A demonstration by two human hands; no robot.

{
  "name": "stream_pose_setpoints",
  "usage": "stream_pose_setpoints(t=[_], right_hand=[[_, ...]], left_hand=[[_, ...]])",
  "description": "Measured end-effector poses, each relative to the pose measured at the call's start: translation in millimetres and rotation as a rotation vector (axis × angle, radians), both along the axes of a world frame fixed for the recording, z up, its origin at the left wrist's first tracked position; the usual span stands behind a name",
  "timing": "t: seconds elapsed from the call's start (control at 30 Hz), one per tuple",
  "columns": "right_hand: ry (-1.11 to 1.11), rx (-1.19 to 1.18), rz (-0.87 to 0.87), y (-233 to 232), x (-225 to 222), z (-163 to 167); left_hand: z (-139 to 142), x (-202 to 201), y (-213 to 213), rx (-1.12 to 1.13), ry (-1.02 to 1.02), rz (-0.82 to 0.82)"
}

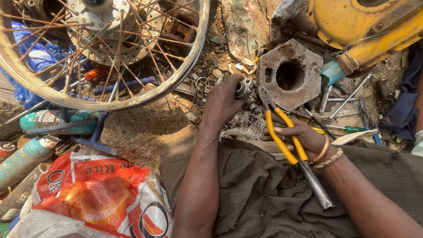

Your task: The person sits on the ground and uses a hammer and pliers to disassemble and adjust a rusty mechanical component. They repeatedly strike the part with a hammer, use pliers to grip and pull sections, and manipulate the assembly on a metal block.

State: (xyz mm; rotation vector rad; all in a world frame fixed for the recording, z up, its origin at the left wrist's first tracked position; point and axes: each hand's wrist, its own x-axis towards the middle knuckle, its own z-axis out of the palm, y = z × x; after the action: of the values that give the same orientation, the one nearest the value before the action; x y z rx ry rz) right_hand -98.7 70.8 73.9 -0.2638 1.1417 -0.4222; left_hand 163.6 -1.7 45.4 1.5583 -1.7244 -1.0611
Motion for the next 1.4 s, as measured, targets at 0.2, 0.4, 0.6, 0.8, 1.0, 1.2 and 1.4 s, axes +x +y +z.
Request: stream_pose_setpoints(t=[0.2,0.4,0.6,0.8,1.0,1.2,1.4], right_hand=[[0.061,-0.134,0.023,3.7,-9.7,41.0],[0.224,-0.063,0.162,-7.8,-8.0,56.7],[0.76,-0.164,0.63,-31.4,-6.7,54.7],[0.925,-0.141,0.808,-53.6,10.9,58.8],[0.992,-0.111,0.91,-57.4,24.6,69.5],[0.963,-0.138,0.841,-57.9,32.3,63.9],[1.005,-0.124,0.901,-55.3,28.3,48.0]], left_hand=[[9.0,0.4,-0.5,0.084,-0.029,-0.021],[10.0,1.7,1.9,0.066,-0.007,-0.059],[3.6,-2.0,0.9,0.17,-0.021,-0.164],[-1.9,-4.3,1.3,0.055,-0.017,-0.169],[0.5,-1.7,0.2,0.011,-0.027,-0.138],[2.8,-2.9,1.3,0.041,-0.001,-0.133],[2.3,-3.1,-0.2,0.094,-0.032,-0.152]])
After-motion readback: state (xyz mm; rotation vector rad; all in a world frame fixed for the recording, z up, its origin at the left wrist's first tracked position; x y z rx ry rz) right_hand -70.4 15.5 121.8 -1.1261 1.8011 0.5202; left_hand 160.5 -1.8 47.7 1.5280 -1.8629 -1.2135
